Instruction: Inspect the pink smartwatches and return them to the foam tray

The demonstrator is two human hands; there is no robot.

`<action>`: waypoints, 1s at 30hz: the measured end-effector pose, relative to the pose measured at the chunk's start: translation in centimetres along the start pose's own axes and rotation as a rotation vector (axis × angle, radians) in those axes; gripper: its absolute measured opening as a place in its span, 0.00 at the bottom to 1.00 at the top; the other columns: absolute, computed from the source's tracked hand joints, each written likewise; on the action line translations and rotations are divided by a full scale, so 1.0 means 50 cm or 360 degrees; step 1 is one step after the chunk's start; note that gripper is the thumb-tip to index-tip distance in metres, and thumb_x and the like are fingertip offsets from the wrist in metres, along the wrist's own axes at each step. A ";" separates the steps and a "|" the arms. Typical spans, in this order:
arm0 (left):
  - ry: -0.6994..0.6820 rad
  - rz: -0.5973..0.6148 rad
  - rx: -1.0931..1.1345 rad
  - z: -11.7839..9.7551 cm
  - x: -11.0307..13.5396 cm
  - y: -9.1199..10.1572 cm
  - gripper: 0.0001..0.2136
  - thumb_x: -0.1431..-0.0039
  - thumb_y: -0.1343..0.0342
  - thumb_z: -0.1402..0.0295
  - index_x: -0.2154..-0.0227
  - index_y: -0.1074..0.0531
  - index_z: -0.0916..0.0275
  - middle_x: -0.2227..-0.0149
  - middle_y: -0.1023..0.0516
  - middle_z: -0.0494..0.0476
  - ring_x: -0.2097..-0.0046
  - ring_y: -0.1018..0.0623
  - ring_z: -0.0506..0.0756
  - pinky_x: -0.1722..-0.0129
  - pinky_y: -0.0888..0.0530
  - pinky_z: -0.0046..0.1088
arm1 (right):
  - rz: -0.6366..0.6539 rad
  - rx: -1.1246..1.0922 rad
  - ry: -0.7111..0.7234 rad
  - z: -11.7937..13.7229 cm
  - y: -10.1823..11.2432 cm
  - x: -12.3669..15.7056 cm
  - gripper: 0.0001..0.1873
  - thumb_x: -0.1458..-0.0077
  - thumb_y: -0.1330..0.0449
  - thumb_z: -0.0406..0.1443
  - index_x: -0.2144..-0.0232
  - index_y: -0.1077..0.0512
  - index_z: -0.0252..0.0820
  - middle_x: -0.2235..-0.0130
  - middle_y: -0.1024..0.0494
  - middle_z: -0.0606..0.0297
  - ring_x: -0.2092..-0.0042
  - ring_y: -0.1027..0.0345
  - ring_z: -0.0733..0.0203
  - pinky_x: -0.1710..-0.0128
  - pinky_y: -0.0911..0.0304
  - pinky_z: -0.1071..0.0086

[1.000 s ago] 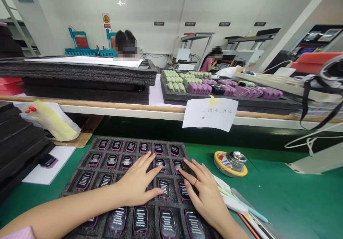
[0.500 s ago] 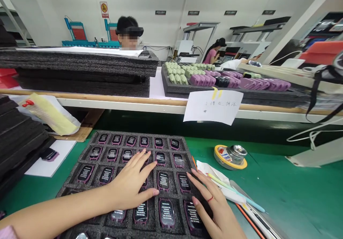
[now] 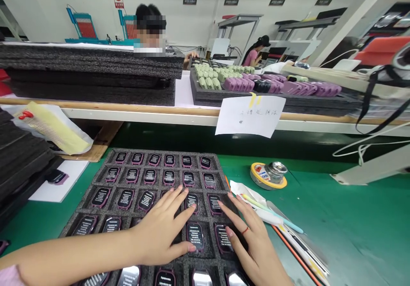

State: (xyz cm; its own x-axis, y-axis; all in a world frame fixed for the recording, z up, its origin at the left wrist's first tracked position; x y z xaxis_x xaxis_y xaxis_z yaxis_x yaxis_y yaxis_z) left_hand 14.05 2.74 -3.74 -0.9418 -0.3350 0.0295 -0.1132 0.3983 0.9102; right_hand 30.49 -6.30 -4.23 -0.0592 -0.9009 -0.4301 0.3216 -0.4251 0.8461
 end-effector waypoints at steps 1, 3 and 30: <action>0.0008 -0.0013 0.0000 0.001 -0.001 -0.002 0.36 0.34 0.48 0.46 0.31 0.46 0.62 0.27 0.59 0.71 0.27 0.59 0.72 0.32 0.48 0.63 | -0.0015 -0.0024 -0.0019 -0.001 0.003 0.002 0.28 0.32 0.51 0.38 0.31 0.46 0.57 0.30 0.42 0.60 0.30 0.47 0.41 0.38 0.39 0.35; 0.0020 -0.0047 0.0007 0.001 0.000 -0.002 0.36 0.35 0.48 0.46 0.31 0.45 0.62 0.27 0.58 0.71 0.27 0.58 0.72 0.32 0.48 0.62 | -0.0030 -0.0060 -0.0053 0.000 0.010 0.009 0.29 0.32 0.51 0.38 0.31 0.48 0.56 0.30 0.41 0.59 0.30 0.47 0.42 0.37 0.40 0.37; -0.0043 0.0088 -0.0007 -0.064 0.107 -0.028 0.35 0.32 0.50 0.51 0.28 0.55 0.52 0.26 0.57 0.62 0.27 0.52 0.68 0.33 0.41 0.58 | -0.0027 -0.0058 0.0037 0.058 0.045 0.102 0.29 0.34 0.48 0.36 0.33 0.42 0.56 0.28 0.46 0.63 0.29 0.51 0.38 0.37 0.44 0.33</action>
State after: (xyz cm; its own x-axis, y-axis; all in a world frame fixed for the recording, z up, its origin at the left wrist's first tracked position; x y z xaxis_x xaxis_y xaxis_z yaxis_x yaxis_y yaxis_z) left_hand 10.21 -2.34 -3.51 -0.9547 -0.2896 0.0687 -0.0594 0.4116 0.9094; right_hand 28.19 -12.11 -3.59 -0.0430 -0.8912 -0.4516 0.3549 -0.4362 0.8269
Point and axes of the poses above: each hand's wrist, its own x-axis away from the middle knuckle, its own y-axis out of the back of the hand, z = x × y, the point moved 9 cm from there along -x, towards the middle knuckle
